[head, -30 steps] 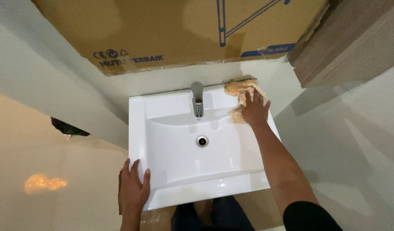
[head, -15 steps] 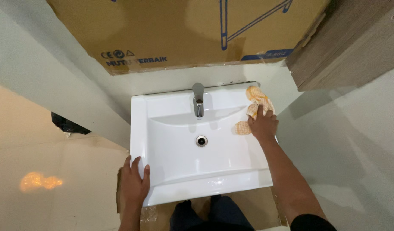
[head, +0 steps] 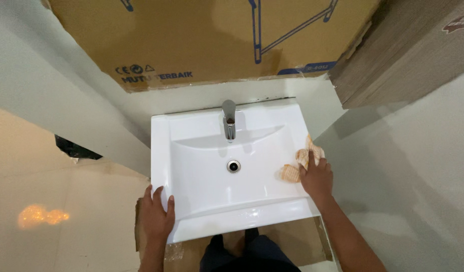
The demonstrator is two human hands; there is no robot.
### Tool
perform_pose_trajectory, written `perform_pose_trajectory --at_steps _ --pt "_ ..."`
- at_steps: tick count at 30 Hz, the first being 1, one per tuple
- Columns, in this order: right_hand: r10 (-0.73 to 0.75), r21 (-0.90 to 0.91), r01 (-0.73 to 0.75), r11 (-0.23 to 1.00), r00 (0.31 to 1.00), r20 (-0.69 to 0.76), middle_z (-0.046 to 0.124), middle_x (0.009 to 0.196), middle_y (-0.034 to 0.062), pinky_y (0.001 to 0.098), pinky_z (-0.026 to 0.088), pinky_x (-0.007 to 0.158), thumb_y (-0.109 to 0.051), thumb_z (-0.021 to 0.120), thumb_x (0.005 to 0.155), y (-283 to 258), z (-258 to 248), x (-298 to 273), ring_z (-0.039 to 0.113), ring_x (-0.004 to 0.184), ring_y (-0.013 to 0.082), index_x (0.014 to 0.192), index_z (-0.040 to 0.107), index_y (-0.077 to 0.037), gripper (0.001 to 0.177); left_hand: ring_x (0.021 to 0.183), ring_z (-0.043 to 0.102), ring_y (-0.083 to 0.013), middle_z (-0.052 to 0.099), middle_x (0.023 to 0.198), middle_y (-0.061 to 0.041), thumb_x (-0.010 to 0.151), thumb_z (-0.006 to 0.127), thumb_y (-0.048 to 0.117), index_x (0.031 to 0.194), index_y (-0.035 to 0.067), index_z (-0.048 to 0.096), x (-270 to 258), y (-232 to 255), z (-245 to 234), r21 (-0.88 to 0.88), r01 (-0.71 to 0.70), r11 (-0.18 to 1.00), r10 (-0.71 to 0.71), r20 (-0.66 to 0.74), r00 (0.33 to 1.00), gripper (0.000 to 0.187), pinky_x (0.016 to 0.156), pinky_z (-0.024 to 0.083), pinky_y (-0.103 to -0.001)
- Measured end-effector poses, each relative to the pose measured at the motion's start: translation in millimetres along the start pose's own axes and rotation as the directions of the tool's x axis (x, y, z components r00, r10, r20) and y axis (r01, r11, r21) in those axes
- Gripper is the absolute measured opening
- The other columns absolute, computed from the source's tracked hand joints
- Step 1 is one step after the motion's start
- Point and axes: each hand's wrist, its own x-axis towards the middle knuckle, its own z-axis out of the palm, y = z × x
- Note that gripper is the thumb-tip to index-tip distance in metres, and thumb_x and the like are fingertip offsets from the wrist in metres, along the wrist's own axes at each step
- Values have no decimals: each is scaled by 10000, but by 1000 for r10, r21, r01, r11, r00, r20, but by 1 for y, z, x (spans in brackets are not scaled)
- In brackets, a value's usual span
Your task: The person wipes the edges, basin, and faucet of a ceramic sink using a cloth.
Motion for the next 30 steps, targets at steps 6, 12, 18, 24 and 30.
perform_pose_trajectory --at_steps 6,12,18,24,30 --pt "12 72 -15 997 999 48 457 1423 332 507 496 976 -420 639 885 1 -22 -56 546 1192 404 1567 379 -68 810 1393 442 -390 375 1586 -233 967 564 432 1420 56 549 4 -6 5 -23 -7 1000 7 4 1000 589 1078 460 -526" --pt "-85 72 93 993 991 -107 347 1543 344 562 343 1177 -324 687 878 0 -8 -88 354 1454 484 1516 415 -28 754 1399 436 -385 374 1585 -225 959 552 440 1427 75 543 4 -4 4 7 24 1000 -24 25 999 593 1065 473 -527" --pt "-213 239 169 956 962 172 289 1609 221 589 155 1246 -339 678 846 -49 -14 -128 282 1479 397 1509 463 -94 738 1400 417 -396 385 1570 -226 958 571 421 1423 69 556 4 -1 -1 40 18 999 -20 35 999 584 1092 435 -541" --pt "-579 374 508 776 808 104 385 1467 289 632 177 1183 -298 681 839 -140 -41 -161 311 1411 469 1475 448 -43 723 1394 432 -392 399 1580 -218 967 558 382 1406 66 579 2 1 -3 -83 32 996 -31 10 999 542 1104 432 -530" --pt "-768 492 606 625 590 249 406 1470 309 579 296 1127 -339 697 912 -226 -52 -161 393 1334 465 1554 387 -27 778 1392 437 -400 407 1573 -236 980 552 365 1390 51 594 2 -6 1 -152 22 988 -24 -13 1000 518 1090 424 -540"
